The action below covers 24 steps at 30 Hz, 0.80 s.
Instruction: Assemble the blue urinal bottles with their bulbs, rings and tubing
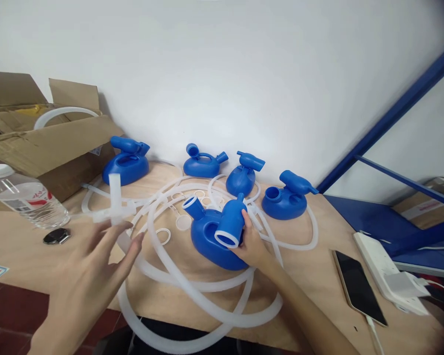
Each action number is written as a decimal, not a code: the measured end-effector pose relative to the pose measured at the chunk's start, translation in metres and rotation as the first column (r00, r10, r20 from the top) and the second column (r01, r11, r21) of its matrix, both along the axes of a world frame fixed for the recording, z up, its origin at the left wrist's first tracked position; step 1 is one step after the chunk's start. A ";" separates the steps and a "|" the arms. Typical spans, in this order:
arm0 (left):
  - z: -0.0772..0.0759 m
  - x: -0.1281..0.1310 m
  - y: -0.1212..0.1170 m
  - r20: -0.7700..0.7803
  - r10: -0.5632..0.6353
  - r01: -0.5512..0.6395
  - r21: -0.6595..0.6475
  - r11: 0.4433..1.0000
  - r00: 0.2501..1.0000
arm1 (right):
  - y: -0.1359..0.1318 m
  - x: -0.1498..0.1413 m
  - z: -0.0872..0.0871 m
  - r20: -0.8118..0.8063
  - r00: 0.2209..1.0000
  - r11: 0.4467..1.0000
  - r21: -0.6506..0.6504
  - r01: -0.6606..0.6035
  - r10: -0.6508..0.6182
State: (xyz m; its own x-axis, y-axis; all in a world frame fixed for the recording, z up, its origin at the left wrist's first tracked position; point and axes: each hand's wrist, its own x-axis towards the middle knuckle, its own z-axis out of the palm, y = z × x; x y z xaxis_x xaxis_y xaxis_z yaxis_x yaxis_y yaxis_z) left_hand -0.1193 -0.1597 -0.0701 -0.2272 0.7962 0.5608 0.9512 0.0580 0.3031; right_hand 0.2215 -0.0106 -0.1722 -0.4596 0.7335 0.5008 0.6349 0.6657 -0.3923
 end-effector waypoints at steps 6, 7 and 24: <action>0.038 0.018 0.037 0.495 -0.227 0.050 0.345 0.937 0.838 | 0.003 0.000 0.001 -0.044 0.997 0.998 -0.002 -0.066 0.066; 0.041 0.018 0.046 0.548 -0.281 0.051 0.397 0.917 0.788 | 0.003 -0.001 0.001 -0.057 0.995 0.997 0.011 -0.081 0.082; 0.022 -0.039 0.069 0.457 0.108 -0.146 0.048 0.988 0.883 | 0.006 -0.003 0.000 -0.067 0.988 0.981 0.144 -0.130 0.140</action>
